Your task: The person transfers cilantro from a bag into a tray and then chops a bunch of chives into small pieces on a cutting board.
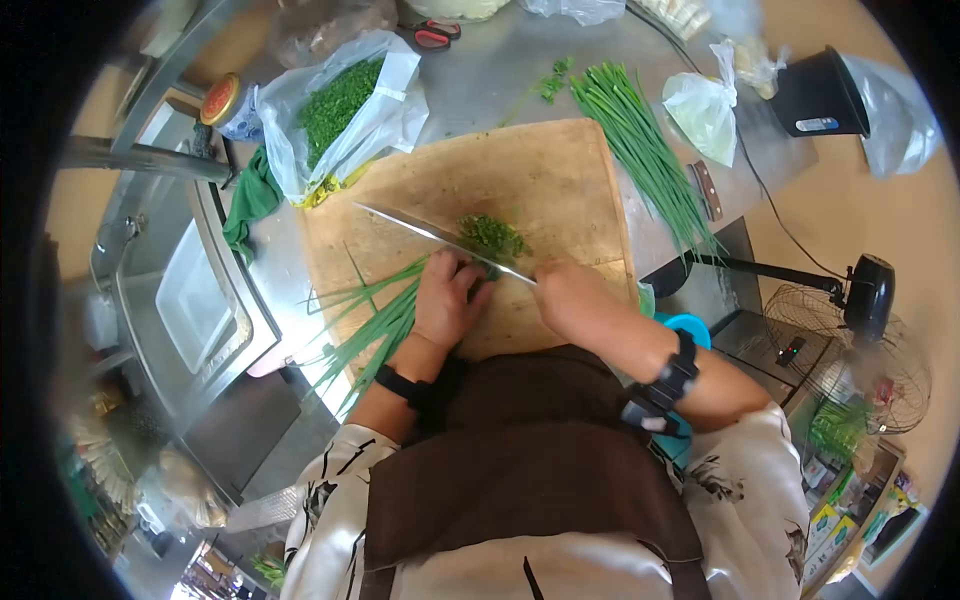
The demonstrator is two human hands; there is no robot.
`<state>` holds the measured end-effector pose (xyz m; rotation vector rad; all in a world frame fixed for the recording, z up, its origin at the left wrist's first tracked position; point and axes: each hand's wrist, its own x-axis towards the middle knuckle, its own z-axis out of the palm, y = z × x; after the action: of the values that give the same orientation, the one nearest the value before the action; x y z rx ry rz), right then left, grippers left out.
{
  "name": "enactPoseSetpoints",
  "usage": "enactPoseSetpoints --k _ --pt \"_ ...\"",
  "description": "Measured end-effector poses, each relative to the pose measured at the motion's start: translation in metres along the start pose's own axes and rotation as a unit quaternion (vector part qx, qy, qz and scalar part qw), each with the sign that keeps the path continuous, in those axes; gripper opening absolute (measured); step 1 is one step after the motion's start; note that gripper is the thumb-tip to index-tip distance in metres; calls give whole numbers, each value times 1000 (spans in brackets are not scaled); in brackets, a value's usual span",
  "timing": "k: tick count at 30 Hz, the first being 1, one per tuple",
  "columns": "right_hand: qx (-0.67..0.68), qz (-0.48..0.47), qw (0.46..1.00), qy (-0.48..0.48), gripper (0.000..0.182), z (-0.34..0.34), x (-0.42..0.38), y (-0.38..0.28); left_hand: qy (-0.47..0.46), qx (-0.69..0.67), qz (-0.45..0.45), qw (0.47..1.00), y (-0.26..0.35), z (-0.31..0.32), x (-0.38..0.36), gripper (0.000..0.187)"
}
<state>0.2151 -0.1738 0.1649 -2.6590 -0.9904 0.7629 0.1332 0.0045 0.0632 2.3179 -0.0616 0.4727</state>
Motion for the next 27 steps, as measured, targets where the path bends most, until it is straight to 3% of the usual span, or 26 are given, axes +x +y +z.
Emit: enactPoseSetpoints --k 2,5,8,14,20,27 --pt "-2 5 1000 -12 27 -15 -30 0 17 -5 4 1000 1 3 -7 19" --pt "-29 40 998 -48 26 -21 -40 5 18 -10 10 1000 -2 5 -3 19" --pt "-45 9 996 -79 25 13 -3 9 18 -11 9 1000 0 4 -4 19" --pt "25 -19 999 27 24 8 -1 9 -1 0 -7 1000 -1 2 -3 20" --pt "-33 33 996 -80 26 -34 -45 2 21 -9 11 1000 -3 4 -6 19" --pt "2 8 999 -34 26 15 5 -2 -2 8 -1 1000 4 -1 -5 17"
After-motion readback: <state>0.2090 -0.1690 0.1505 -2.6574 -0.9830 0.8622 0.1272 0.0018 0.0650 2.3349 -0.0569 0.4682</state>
